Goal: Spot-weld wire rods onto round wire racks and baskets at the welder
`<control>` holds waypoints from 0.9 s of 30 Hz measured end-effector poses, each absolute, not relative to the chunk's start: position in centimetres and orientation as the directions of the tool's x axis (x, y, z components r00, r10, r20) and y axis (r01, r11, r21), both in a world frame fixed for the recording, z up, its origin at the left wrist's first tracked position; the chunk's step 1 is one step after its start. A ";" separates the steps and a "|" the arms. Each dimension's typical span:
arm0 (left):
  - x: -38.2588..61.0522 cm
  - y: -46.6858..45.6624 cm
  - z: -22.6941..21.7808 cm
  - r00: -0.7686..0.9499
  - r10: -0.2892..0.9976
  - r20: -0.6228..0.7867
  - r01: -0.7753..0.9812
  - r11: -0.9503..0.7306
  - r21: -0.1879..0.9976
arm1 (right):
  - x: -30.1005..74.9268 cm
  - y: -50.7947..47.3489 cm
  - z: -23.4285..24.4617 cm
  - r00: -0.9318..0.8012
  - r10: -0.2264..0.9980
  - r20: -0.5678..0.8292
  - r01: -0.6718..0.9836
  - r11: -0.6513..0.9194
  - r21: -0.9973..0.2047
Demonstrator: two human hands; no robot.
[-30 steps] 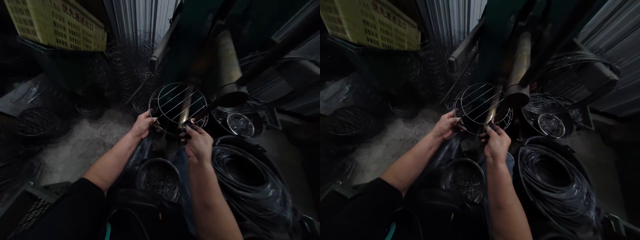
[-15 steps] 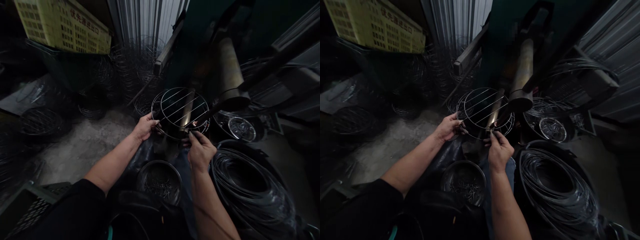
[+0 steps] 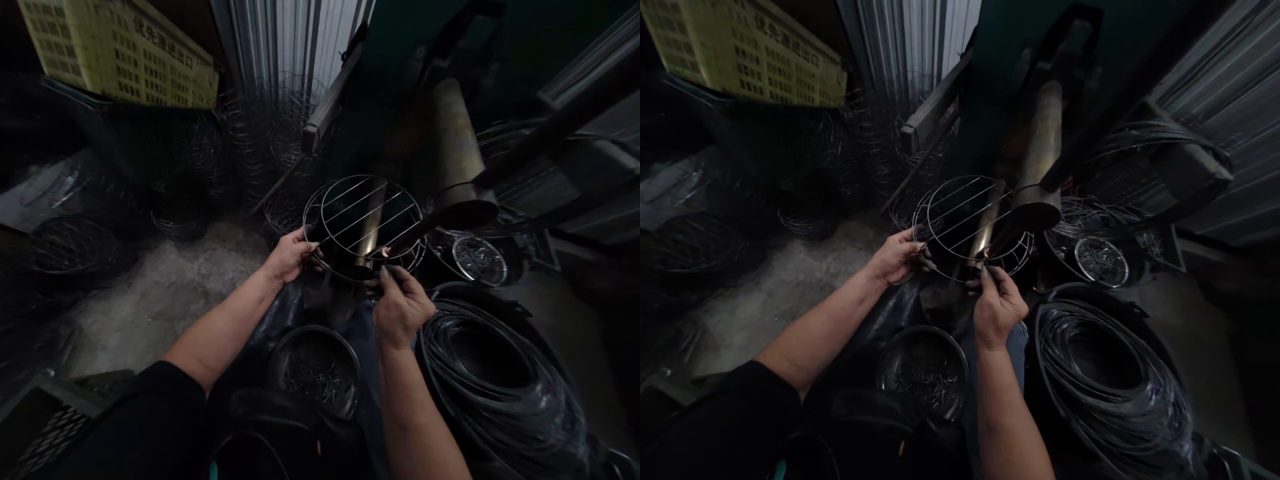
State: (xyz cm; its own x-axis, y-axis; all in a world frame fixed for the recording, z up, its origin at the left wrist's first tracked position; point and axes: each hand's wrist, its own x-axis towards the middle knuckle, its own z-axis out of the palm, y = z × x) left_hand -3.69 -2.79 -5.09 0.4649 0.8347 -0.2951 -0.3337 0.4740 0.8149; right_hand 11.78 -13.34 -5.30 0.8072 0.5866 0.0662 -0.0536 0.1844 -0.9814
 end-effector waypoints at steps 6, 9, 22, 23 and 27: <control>-3.4 -2.6 -4.3 0.453 0.831 -0.324 -0.313 0.489 0.815 | 12.3 -12.8 -4.9 0.805 0.593 0.037 -0.087 0.179 -0.980; -3.4 -2.6 -4.2 0.445 0.825 -0.349 -0.297 0.504 0.811 | 12.4 -12.7 -4.6 0.804 0.595 0.014 -0.100 0.159 -0.982; -3.1 -3.8 -4.1 0.384 0.812 -0.440 -0.265 0.554 0.789 | 13.2 -12.4 -4.4 0.770 0.637 0.037 -0.071 0.142 -0.987; -3.0 -3.9 -4.2 0.373 0.816 -0.441 -0.266 0.550 0.792 | 13.4 -12.6 -4.5 0.764 0.642 0.058 -0.041 0.139 -0.989; -3.3 -3.3 -4.6 0.364 0.809 -0.462 -0.260 0.565 0.783 | 13.6 -15.6 -6.0 0.742 0.631 0.225 0.255 0.045 -0.966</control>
State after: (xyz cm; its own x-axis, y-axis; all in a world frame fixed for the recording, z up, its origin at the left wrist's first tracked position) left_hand -3.27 -3.30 -4.57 0.3637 0.8089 -0.4620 -0.2604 0.5645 0.7833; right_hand 13.62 -15.58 -5.98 0.7425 0.6309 0.2251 0.2548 0.0448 -0.9660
